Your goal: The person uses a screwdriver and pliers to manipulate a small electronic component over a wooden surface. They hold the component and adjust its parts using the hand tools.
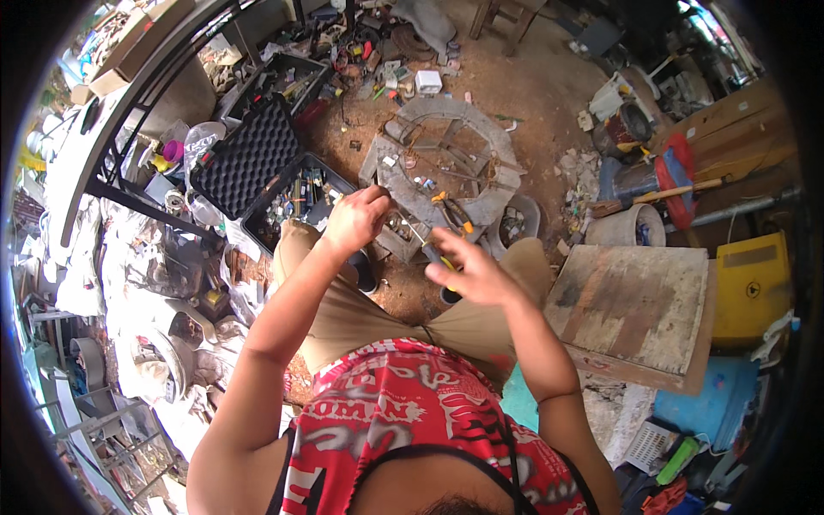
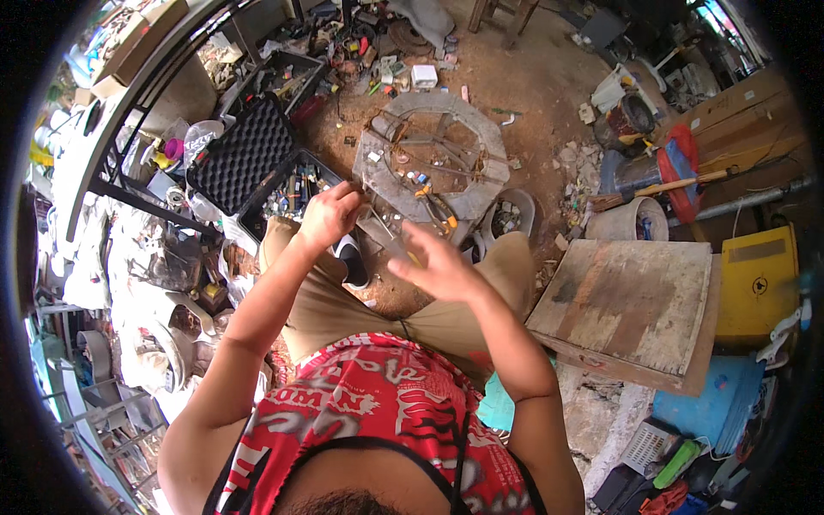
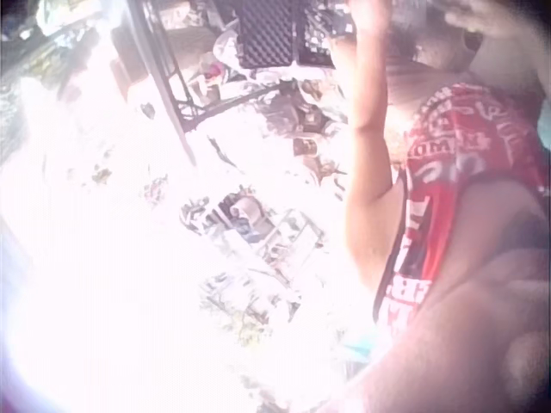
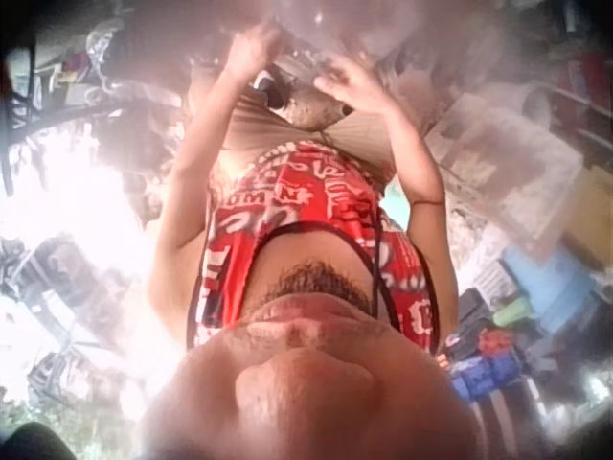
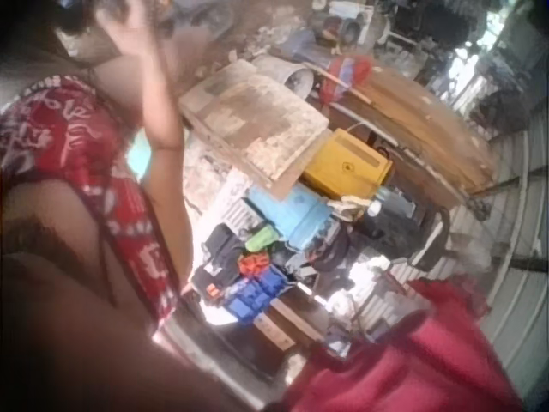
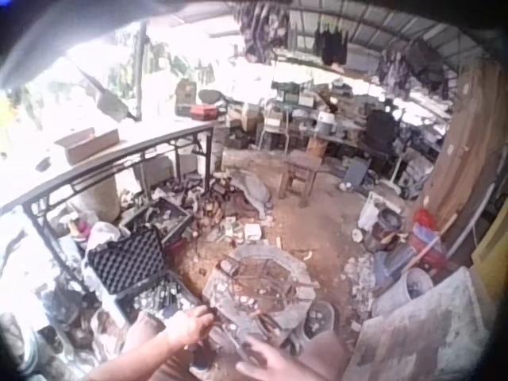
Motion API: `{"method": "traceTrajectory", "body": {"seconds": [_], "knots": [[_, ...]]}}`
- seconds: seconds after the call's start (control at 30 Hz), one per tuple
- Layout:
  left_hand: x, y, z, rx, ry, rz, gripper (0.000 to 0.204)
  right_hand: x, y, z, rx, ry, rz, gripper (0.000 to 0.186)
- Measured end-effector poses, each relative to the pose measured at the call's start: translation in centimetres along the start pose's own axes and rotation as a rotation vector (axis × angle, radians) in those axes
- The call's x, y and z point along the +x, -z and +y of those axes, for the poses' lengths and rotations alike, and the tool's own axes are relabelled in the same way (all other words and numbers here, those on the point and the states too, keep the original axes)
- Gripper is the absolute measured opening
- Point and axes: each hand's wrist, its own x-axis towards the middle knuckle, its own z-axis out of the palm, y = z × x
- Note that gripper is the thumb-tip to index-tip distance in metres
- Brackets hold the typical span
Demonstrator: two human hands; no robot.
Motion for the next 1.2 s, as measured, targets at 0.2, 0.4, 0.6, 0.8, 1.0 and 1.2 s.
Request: {"method": "traceTrajectory", "body": {"seconds": [0.2, 0.4, 0.6, 0.8, 1.0, 1.2], "knots": [[-1.4, 5.3, 5.2, -0.222, -0.006, 0.272, 0.023, -5.8, -1.7, -2.7, -0.015, 0.05, 0.14, 0.047], [-5.8, 3.4, 8.4, -1.321, 0.389, 0.292, 0.033, -9.5, -2.9, -2.8, -0.02, 0.185, 0.196, 0.046], [-6.1, 5.2, 9.7, -1.271, 0.272, 0.354, 0.022, -11.8, -2.7, -4.6, -0.021, 0.118, 0.102, 0.044], [-5.7, 6.4, 8.8, -1.081, 0.135, 0.245, 0.012, -11.6, -1.3, -5.5, -0.06, 0.19, 0.073, 0.038], [-5.5, 4.6, 8.6, -1.031, 0.254, 0.335, 0.015, -10.3, -3.3, -2.8, -0.034, 0.344, 0.248, 0.036], [-5.2, 4.9, 8.4, -0.737, 0.184, 0.351, 0.015, -10.7, -5.9, -2.4, 0.32, 0.081, 0.209, 0.036]]}}
